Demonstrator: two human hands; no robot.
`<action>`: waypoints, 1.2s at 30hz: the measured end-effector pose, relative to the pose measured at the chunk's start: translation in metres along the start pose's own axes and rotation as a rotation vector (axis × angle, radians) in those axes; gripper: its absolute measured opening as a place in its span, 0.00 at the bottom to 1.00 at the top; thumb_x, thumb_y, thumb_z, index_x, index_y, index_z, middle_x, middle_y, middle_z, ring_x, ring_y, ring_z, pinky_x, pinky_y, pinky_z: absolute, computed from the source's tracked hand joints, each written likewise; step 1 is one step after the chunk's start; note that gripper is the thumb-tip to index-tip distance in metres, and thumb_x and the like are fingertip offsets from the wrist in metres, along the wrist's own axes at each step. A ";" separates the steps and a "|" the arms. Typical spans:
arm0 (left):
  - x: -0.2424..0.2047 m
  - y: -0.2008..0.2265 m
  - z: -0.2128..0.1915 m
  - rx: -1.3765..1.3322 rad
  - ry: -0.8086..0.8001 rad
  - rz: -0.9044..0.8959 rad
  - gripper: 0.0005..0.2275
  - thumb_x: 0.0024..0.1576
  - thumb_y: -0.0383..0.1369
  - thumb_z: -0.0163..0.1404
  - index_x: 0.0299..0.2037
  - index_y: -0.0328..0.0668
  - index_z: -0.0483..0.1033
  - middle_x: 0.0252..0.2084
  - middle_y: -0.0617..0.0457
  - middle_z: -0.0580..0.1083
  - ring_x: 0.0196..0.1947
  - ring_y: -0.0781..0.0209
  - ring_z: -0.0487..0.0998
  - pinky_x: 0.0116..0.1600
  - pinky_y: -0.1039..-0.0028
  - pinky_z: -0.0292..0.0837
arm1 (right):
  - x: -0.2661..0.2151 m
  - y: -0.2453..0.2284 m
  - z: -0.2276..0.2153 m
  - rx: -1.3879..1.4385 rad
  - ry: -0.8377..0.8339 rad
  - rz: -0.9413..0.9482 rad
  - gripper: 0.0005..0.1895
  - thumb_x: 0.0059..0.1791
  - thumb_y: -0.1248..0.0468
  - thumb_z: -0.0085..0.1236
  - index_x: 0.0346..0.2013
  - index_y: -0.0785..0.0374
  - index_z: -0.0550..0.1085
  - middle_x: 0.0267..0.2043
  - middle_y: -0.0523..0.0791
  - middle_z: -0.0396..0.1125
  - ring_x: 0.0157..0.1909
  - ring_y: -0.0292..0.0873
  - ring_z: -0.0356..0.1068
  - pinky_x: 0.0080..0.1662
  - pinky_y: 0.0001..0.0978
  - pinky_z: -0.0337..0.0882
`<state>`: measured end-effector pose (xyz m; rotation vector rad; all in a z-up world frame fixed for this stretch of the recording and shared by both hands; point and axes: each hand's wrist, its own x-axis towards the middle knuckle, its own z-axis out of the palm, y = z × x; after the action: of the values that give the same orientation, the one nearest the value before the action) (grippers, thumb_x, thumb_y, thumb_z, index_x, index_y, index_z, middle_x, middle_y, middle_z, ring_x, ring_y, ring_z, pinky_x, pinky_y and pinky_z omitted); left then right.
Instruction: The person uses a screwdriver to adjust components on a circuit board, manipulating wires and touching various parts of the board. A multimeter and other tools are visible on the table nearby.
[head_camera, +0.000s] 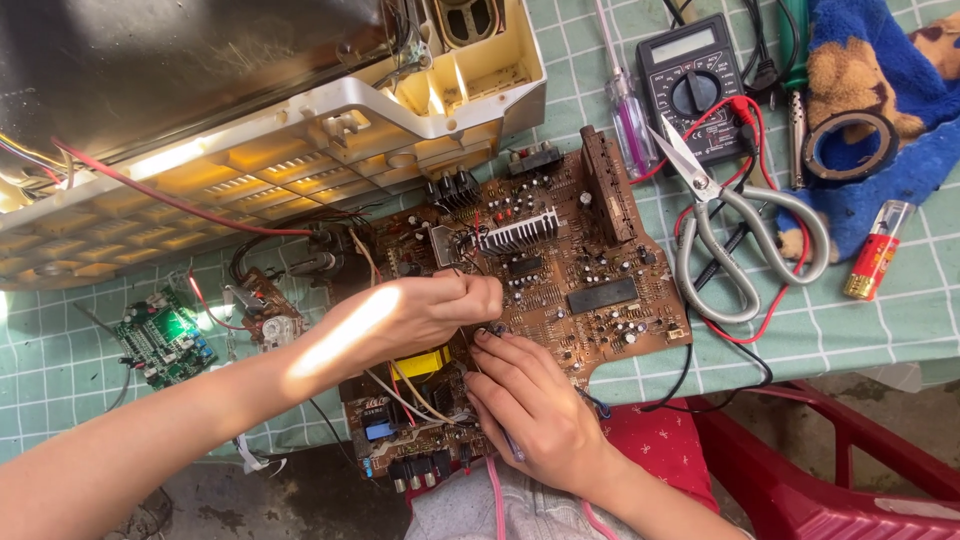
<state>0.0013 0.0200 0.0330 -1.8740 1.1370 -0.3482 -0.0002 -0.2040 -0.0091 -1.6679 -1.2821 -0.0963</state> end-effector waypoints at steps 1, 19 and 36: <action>0.000 -0.001 -0.001 -0.002 -0.001 0.000 0.10 0.60 0.19 0.40 0.45 0.46 0.69 0.45 0.55 0.61 0.47 0.64 0.58 0.46 0.78 0.54 | 0.000 0.000 0.000 0.001 -0.001 0.001 0.07 0.53 0.73 0.51 0.42 0.77 0.74 0.48 0.60 0.70 0.55 0.62 0.72 0.57 0.57 0.74; 0.005 -0.001 -0.007 -0.103 -0.024 0.036 0.14 0.59 0.25 0.38 0.51 0.55 0.69 0.56 0.53 0.60 0.51 0.62 0.57 0.50 0.76 0.53 | 0.000 0.000 0.000 0.000 -0.014 0.007 0.08 0.53 0.73 0.50 0.42 0.77 0.74 0.47 0.59 0.70 0.54 0.63 0.72 0.58 0.58 0.73; -0.005 0.012 0.023 0.008 -0.049 0.044 0.17 0.61 0.22 0.44 0.56 0.57 0.59 0.57 0.55 0.55 0.60 0.63 0.53 0.63 0.70 0.49 | -0.003 0.002 0.002 -0.017 0.007 -0.008 0.06 0.53 0.73 0.53 0.41 0.76 0.74 0.49 0.60 0.71 0.56 0.62 0.73 0.58 0.57 0.74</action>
<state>0.0063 0.0340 0.0117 -1.8384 1.1401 -0.2802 -0.0010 -0.2045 -0.0125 -1.6759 -1.2857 -0.1188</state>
